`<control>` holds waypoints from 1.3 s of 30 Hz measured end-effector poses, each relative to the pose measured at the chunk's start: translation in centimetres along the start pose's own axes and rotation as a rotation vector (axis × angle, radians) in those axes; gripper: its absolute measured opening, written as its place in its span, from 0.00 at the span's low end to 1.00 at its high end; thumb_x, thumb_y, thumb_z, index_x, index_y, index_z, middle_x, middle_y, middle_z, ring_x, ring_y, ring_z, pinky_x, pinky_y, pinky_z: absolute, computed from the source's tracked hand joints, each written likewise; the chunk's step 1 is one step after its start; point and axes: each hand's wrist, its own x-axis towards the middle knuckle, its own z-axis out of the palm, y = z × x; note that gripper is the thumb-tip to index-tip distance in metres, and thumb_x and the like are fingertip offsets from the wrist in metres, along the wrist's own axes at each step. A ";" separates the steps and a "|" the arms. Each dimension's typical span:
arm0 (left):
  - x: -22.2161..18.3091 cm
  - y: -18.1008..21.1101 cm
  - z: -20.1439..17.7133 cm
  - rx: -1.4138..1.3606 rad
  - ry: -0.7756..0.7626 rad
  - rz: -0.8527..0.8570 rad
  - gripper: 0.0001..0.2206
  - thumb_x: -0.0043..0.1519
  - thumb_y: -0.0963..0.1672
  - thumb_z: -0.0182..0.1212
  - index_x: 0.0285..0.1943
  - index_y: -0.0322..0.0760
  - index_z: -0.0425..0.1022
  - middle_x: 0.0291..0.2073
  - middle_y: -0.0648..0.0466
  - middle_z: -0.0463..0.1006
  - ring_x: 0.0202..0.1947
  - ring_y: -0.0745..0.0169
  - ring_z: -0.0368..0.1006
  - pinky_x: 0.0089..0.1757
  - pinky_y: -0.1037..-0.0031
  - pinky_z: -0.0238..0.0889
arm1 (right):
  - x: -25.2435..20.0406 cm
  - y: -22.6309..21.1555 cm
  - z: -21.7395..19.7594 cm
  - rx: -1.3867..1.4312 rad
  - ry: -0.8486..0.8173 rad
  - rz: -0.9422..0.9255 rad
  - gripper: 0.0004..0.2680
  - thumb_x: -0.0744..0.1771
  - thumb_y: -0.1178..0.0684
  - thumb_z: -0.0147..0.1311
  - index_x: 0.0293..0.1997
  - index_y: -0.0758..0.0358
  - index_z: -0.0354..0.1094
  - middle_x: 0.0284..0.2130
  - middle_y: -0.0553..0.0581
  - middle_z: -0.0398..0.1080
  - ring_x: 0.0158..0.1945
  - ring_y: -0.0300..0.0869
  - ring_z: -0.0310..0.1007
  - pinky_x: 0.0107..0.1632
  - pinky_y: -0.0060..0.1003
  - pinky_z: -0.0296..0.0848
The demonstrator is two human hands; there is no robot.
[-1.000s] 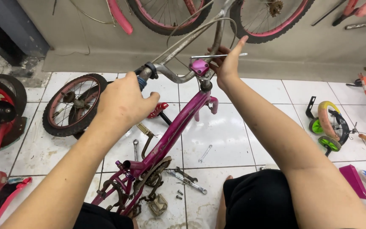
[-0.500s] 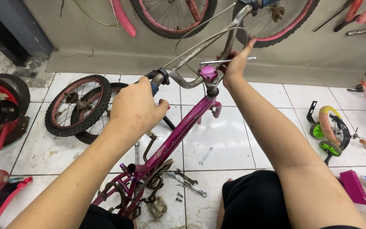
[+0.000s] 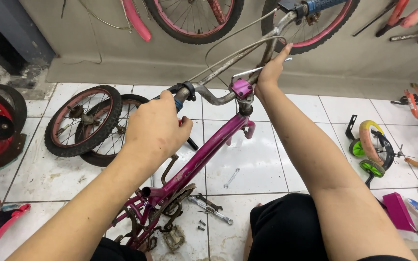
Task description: Loosening the bolts on a bicycle fork assembly using an allen wrench.
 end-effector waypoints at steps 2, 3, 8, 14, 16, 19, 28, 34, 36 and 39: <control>0.1 -0.1 0.2 0.011 -0.006 -0.002 0.18 0.62 0.52 0.55 0.48 0.36 0.66 0.31 0.48 0.82 0.36 0.38 0.79 0.37 0.53 0.70 | -1.0 -0.4 -0.5 -0.031 -0.013 0.023 0.37 0.55 0.19 0.28 0.62 0.54 0.55 0.50 0.53 0.57 0.51 0.45 0.59 0.56 0.38 0.68; 0.2 -0.1 0.1 0.020 -0.004 -0.011 0.19 0.62 0.53 0.55 0.47 0.35 0.66 0.30 0.48 0.82 0.36 0.39 0.79 0.36 0.53 0.71 | -1.4 -0.7 -0.4 -0.061 -0.037 0.043 0.34 0.55 0.19 0.27 0.45 0.58 0.68 0.27 0.52 0.61 0.30 0.41 0.61 0.44 0.35 0.72; 0.0 -0.1 -0.5 -0.034 -0.038 -0.012 0.21 0.61 0.55 0.55 0.48 0.36 0.65 0.31 0.49 0.82 0.38 0.38 0.77 0.37 0.52 0.69 | -2.0 -1.6 -3.0 -0.285 -0.215 0.067 0.37 0.53 0.17 0.19 0.33 0.62 0.69 0.28 0.59 0.74 0.31 0.47 0.74 0.38 0.40 0.75; -0.7 -0.3 -2.1 -0.155 -0.057 0.025 0.23 0.59 0.53 0.58 0.52 0.29 0.68 0.35 0.39 0.81 0.41 0.34 0.79 0.38 0.51 0.71 | -3.0 -2.2 -7.4 -0.804 -0.411 -0.050 0.40 0.59 0.17 0.15 0.42 0.64 0.75 0.35 0.61 0.79 0.39 0.48 0.82 0.40 0.47 0.82; -1.0 -0.4 -2.6 -0.197 -0.040 0.078 0.23 0.60 0.49 0.59 0.55 0.22 0.71 0.34 0.32 0.81 0.39 0.31 0.81 0.34 0.52 0.74 | -1.4 -1.5 -9.6 -1.035 -0.473 -0.218 0.40 0.67 0.19 0.10 0.36 0.62 0.77 0.29 0.58 0.79 0.34 0.47 0.83 0.36 0.42 0.81; -0.8 -0.5 -2.4 -0.154 -0.027 0.077 0.22 0.61 0.49 0.59 0.54 0.23 0.72 0.34 0.32 0.81 0.38 0.32 0.81 0.33 0.53 0.74 | 1.7 -1.1 -11.9 -1.384 -0.294 -0.942 0.25 0.72 0.25 0.51 0.18 0.48 0.66 0.10 0.44 0.60 0.21 0.47 0.70 0.30 0.34 0.66; -0.8 0.6 -1.0 -0.076 0.031 0.122 0.21 0.64 0.51 0.57 0.49 0.25 0.71 0.27 0.37 0.80 0.31 0.35 0.82 0.28 0.55 0.74 | -3.1 -3.4 -10.0 -1.453 -0.523 -1.534 0.08 0.70 0.53 0.57 0.55 0.52 0.73 0.46 0.47 0.74 0.52 0.41 0.69 0.48 0.37 0.61; -0.5 1.2 -0.5 -0.024 0.025 0.156 0.20 0.69 0.52 0.50 0.48 0.27 0.71 0.25 0.40 0.80 0.29 0.37 0.82 0.27 0.57 0.75 | -2.2 -2.2 -10.4 -1.536 -0.464 -1.578 0.08 0.69 0.50 0.59 0.54 0.48 0.75 0.39 0.47 0.76 0.52 0.42 0.70 0.52 0.41 0.58; 0.0 1.3 -0.7 0.015 0.072 0.176 0.19 0.69 0.51 0.50 0.47 0.29 0.72 0.25 0.39 0.80 0.29 0.37 0.82 0.26 0.57 0.75 | -1.6 -2.1 -10.6 -1.549 -0.414 -1.634 0.02 0.69 0.47 0.59 0.44 0.44 0.75 0.29 0.42 0.71 0.42 0.39 0.70 0.54 0.42 0.58; 0.6 1.5 -1.4 0.044 0.090 0.187 0.17 0.69 0.50 0.52 0.47 0.29 0.73 0.27 0.38 0.81 0.30 0.36 0.82 0.28 0.56 0.75 | -1.7 -2.6 -10.9 -1.521 -0.429 -1.608 0.03 0.70 0.45 0.59 0.39 0.44 0.73 0.25 0.41 0.68 0.37 0.38 0.70 0.53 0.43 0.55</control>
